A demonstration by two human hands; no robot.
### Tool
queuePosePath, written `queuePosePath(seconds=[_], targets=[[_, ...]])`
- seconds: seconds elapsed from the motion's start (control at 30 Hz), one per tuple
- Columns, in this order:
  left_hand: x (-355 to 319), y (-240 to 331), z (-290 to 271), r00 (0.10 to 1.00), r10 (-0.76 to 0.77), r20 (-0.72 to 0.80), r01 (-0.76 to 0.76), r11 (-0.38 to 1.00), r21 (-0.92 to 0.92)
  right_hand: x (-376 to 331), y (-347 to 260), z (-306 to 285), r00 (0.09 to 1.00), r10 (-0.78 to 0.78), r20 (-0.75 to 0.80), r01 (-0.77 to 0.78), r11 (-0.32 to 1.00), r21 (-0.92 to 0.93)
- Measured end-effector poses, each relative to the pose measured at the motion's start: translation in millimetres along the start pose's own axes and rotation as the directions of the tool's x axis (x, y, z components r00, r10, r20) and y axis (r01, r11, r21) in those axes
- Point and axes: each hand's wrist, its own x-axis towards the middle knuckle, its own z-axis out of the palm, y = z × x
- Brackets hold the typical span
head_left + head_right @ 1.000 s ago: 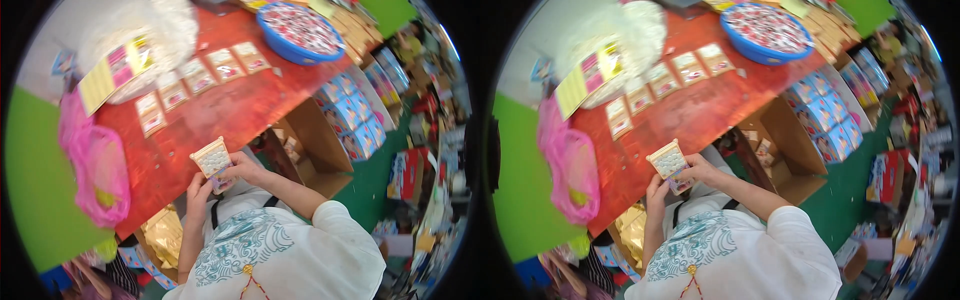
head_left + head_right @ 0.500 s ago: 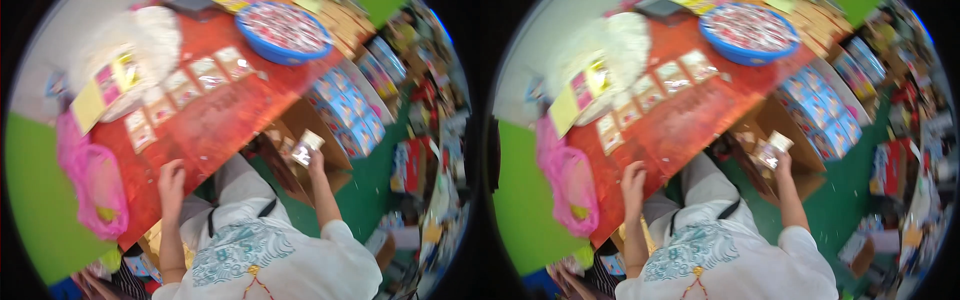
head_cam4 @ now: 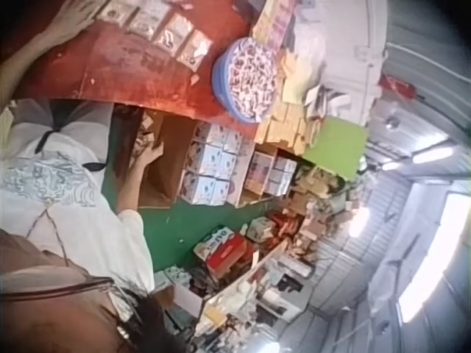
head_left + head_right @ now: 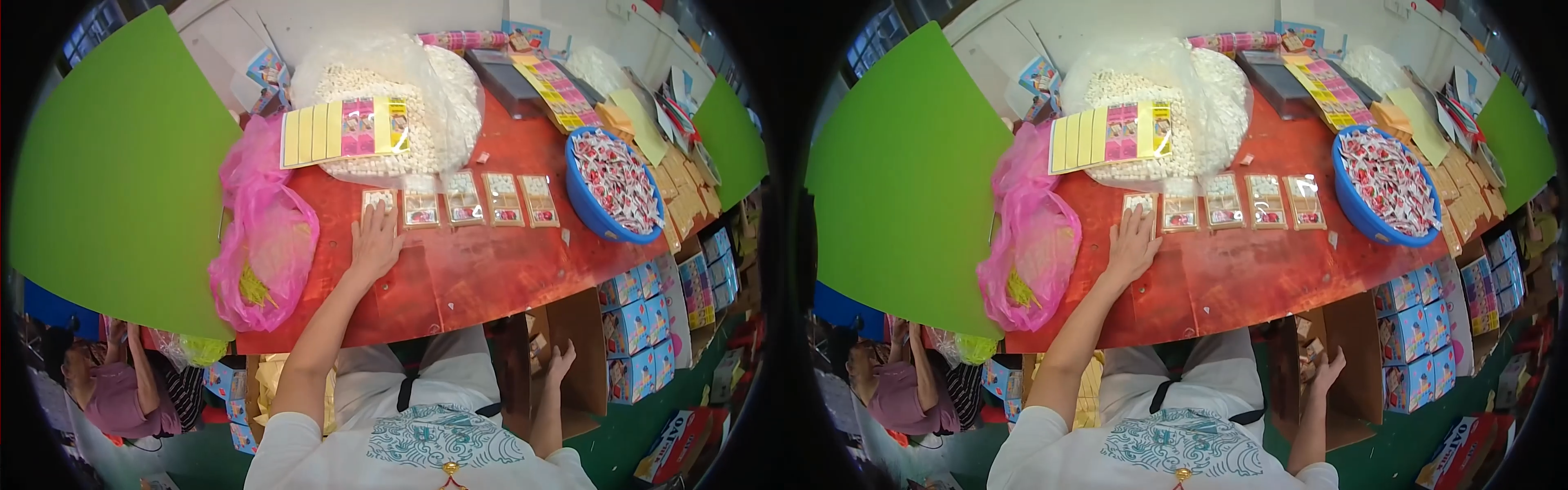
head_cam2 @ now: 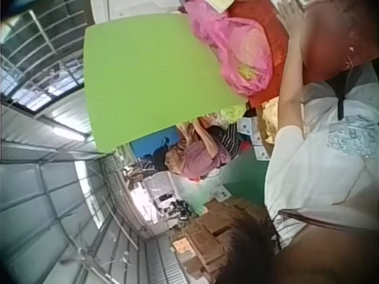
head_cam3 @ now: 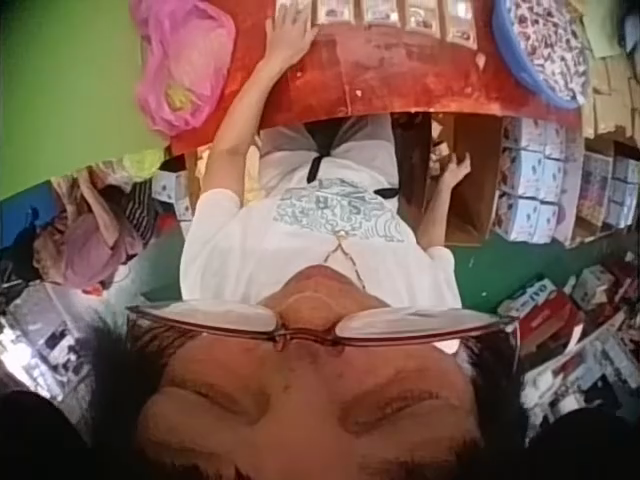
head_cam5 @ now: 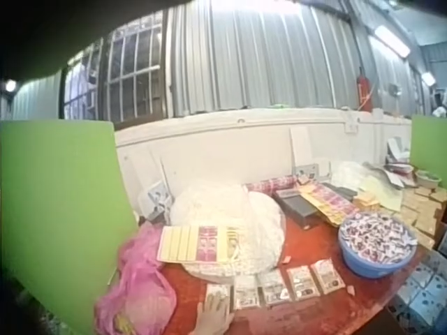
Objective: Packaging small white items into plastic bags and sealing them with decorative cardboard headers.
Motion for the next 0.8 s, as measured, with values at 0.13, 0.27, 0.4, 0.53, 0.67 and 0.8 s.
queuePosePath(seconds=[0.13,0.27,0.4,0.53,0.67,0.8], targets=[[10.7,-6.5,16.0,0.987,-0.076,0.14,0.056,0.988,0.144,-7.2,-55.1,-10.4,0.98,-0.196,-0.034,0.196,0.981,-0.01],[-5.4,4.6,5.6,0.979,-0.112,0.171,0.082,0.982,0.172,-14.3,-143.1,-34.1,0.89,-0.445,-0.101,0.45,0.893,0.024],[-47.6,20.0,-8.4,0.974,-0.131,0.186,0.102,0.982,0.159,-33.0,-239.4,-28.7,0.734,-0.676,-0.064,0.678,0.735,0.018],[-75.1,36.1,-25.8,0.97,-0.152,0.19,0.127,0.983,0.134,-45.1,-333.2,15.2,0.556,-0.808,0.196,0.789,0.587,0.182],[-72.4,33.5,-36.4,0.962,-0.172,0.212,0.168,0.985,0.039,-30.1,-408.3,107.4,0.361,-0.897,0.256,0.806,0.438,0.398],[-51.3,19.9,-54.6,0.962,-0.187,0.201,0.206,0.975,-0.079,13.9,-484.2,215.4,0.388,-0.892,0.231,0.747,0.452,0.487]])
